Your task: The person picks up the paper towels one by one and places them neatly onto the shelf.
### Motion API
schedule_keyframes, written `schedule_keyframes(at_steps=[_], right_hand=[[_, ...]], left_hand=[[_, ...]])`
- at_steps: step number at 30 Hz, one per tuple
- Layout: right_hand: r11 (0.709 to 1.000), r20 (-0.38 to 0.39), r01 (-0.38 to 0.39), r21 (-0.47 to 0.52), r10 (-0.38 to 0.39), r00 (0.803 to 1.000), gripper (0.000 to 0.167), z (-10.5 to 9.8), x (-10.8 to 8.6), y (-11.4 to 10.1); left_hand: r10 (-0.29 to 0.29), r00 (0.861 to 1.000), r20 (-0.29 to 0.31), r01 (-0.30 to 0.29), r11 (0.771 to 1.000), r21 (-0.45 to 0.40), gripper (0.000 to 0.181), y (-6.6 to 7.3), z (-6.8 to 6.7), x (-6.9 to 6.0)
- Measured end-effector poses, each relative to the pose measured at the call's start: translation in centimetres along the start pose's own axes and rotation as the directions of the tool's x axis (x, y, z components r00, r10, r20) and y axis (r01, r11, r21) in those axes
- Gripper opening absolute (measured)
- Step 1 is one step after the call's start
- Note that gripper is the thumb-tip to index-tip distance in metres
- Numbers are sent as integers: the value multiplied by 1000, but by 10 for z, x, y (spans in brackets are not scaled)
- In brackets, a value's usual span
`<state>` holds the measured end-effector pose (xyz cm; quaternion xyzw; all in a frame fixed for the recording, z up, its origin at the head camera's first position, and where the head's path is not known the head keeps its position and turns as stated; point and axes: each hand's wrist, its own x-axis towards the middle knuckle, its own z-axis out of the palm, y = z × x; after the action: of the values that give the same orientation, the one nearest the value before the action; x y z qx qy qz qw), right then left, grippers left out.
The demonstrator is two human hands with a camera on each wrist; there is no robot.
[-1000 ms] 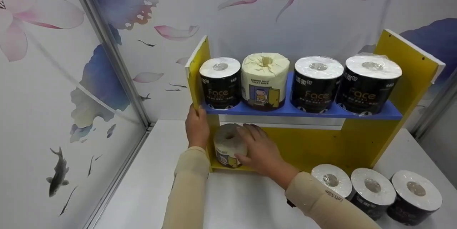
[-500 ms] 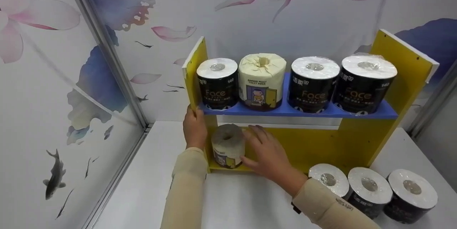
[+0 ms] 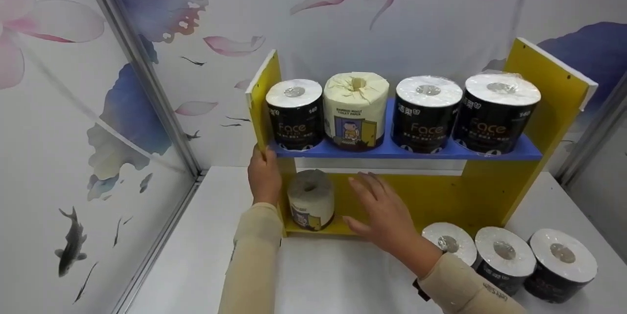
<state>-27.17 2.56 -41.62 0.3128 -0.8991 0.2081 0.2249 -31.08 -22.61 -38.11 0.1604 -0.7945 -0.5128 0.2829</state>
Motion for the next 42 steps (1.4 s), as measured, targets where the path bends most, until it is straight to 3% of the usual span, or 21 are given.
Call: schedule_keyframes(at_steps=[18, 23, 32, 42], right_hand=[[990, 53, -132, -47, 134, 990, 76, -26, -33, 47], [989, 10, -135, -58, 136, 991, 74, -31, -43, 71], [988, -47, -148, -43, 146, 988, 70, -30, -65, 98], [973, 39, -226, -40, 227, 973, 66, -29, -79, 109]], left_hand=[[8, 1000, 16, -8, 1000, 16, 37, 1, 1, 0], [23, 1000, 17, -24, 999, 35, 36, 1, -4, 1], [-17, 999, 40, 16, 1000, 21, 37, -1, -5, 2], [-12, 999, 38, 10, 999, 35, 37, -1, -4, 1]])
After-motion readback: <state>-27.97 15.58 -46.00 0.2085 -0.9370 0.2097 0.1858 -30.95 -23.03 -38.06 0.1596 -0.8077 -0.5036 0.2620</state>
